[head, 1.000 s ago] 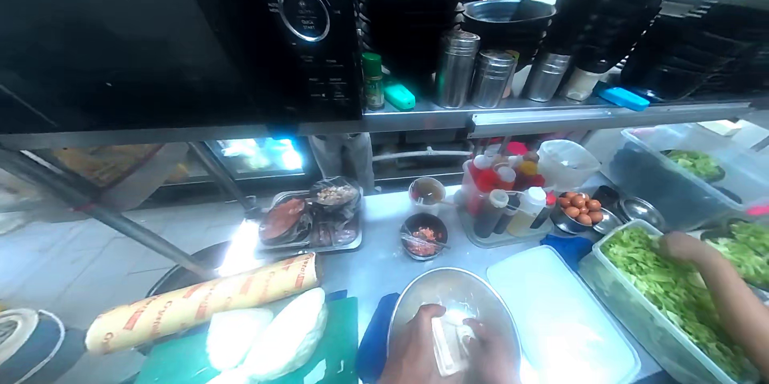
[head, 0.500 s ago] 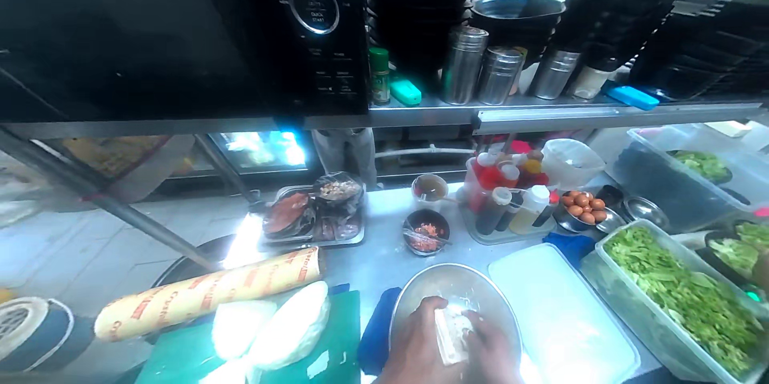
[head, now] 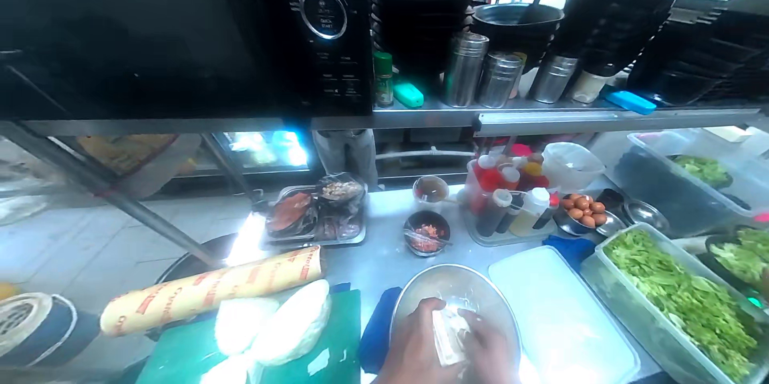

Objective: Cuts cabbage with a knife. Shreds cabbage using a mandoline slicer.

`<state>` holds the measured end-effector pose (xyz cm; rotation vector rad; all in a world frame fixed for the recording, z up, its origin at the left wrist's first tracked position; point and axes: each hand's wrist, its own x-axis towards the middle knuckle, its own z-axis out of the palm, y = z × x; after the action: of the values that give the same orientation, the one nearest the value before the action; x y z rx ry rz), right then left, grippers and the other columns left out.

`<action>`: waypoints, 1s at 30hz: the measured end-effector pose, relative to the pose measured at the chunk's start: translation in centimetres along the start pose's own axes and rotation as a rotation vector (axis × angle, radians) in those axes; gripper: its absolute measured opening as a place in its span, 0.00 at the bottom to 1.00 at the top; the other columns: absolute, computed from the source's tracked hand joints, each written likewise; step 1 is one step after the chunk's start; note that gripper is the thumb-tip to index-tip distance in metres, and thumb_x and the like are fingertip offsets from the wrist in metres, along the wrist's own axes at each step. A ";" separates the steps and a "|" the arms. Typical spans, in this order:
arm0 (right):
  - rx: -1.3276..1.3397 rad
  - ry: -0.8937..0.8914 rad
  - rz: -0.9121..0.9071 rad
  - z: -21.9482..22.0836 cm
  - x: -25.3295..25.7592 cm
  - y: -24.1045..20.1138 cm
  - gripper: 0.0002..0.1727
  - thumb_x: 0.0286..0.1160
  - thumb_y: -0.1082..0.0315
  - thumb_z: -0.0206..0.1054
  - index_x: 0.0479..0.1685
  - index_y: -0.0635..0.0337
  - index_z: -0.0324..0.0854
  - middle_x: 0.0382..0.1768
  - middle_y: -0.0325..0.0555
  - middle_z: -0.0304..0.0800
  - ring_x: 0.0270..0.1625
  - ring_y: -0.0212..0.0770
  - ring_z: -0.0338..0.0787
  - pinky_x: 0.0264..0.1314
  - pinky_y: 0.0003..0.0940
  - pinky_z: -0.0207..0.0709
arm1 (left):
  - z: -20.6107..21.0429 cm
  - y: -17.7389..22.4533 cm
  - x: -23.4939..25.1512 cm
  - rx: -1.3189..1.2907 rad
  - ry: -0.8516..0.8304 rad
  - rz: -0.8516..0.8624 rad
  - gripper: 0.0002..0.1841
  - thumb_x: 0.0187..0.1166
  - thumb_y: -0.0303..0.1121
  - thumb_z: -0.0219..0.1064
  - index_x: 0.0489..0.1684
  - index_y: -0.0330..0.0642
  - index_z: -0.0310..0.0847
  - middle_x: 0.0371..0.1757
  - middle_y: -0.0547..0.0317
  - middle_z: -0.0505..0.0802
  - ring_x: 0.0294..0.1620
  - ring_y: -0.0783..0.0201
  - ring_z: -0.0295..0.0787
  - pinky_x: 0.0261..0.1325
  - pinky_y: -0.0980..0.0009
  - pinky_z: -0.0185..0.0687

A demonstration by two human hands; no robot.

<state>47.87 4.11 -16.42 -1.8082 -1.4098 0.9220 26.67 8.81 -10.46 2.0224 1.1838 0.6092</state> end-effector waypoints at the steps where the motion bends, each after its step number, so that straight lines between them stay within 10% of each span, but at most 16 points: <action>1: 0.044 0.010 -0.052 -0.1 -0.4 -1.1 0.21 0.79 0.62 0.70 0.71 0.43 0.87 0.68 0.33 0.90 0.67 0.28 0.89 0.74 0.37 0.84 | 0.1 -0.1 0.0 0.002 0.009 0.005 0.57 0.44 0.60 0.88 0.81 0.51 0.65 0.64 0.60 0.90 0.60 0.65 0.90 0.65 0.56 0.89; 7: -0.161 -0.057 0.141 0.2 0.7 4.2 0.23 0.78 0.60 0.68 0.73 0.46 0.86 0.66 0.44 0.92 0.67 0.43 0.90 0.75 0.51 0.80 | 0.1 -0.1 -0.3 0.015 0.005 0.019 0.56 0.45 0.61 0.88 0.81 0.50 0.66 0.64 0.59 0.90 0.60 0.64 0.90 0.65 0.55 0.89; 11: 0.029 -0.010 -0.075 -0.7 -1.3 -1.4 0.21 0.80 0.64 0.69 0.72 0.45 0.87 0.71 0.35 0.89 0.71 0.30 0.87 0.77 0.38 0.81 | 0.4 0.0 -0.1 0.016 0.013 0.001 0.56 0.44 0.61 0.88 0.81 0.50 0.65 0.63 0.60 0.90 0.60 0.65 0.90 0.64 0.56 0.89; 16: -0.137 -0.033 0.092 0.7 1.4 5.5 0.23 0.79 0.59 0.67 0.73 0.46 0.85 0.65 0.44 0.92 0.65 0.41 0.91 0.73 0.51 0.82 | 0.4 0.4 0.0 0.027 0.002 0.003 0.57 0.44 0.61 0.88 0.81 0.50 0.66 0.63 0.59 0.90 0.59 0.64 0.90 0.64 0.55 0.89; 21: 0.015 -0.021 -0.064 -0.7 -0.3 -1.2 0.22 0.81 0.61 0.68 0.74 0.43 0.85 0.70 0.34 0.89 0.70 0.28 0.87 0.76 0.38 0.82 | 0.3 0.3 0.3 0.012 0.010 -0.009 0.57 0.43 0.61 0.88 0.81 0.50 0.65 0.63 0.59 0.90 0.60 0.65 0.90 0.65 0.56 0.89; 26: -0.160 -0.055 0.108 0.3 1.3 4.3 0.24 0.77 0.62 0.67 0.74 0.46 0.85 0.63 0.44 0.93 0.63 0.43 0.92 0.71 0.52 0.83 | 0.1 0.2 -0.1 0.026 0.009 0.004 0.56 0.45 0.61 0.88 0.81 0.50 0.66 0.66 0.58 0.90 0.61 0.63 0.90 0.64 0.54 0.89; 30: 0.027 -0.026 -0.069 -0.5 -0.7 -1.4 0.22 0.80 0.63 0.68 0.73 0.46 0.85 0.69 0.35 0.90 0.69 0.30 0.88 0.76 0.38 0.83 | 0.4 0.0 -0.3 0.013 0.027 -0.012 0.57 0.43 0.61 0.88 0.81 0.50 0.66 0.63 0.60 0.90 0.59 0.65 0.90 0.63 0.56 0.89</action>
<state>47.46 3.66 -14.92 -1.7231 -1.4594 0.9276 26.81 8.44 -10.73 2.0227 1.2180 0.6259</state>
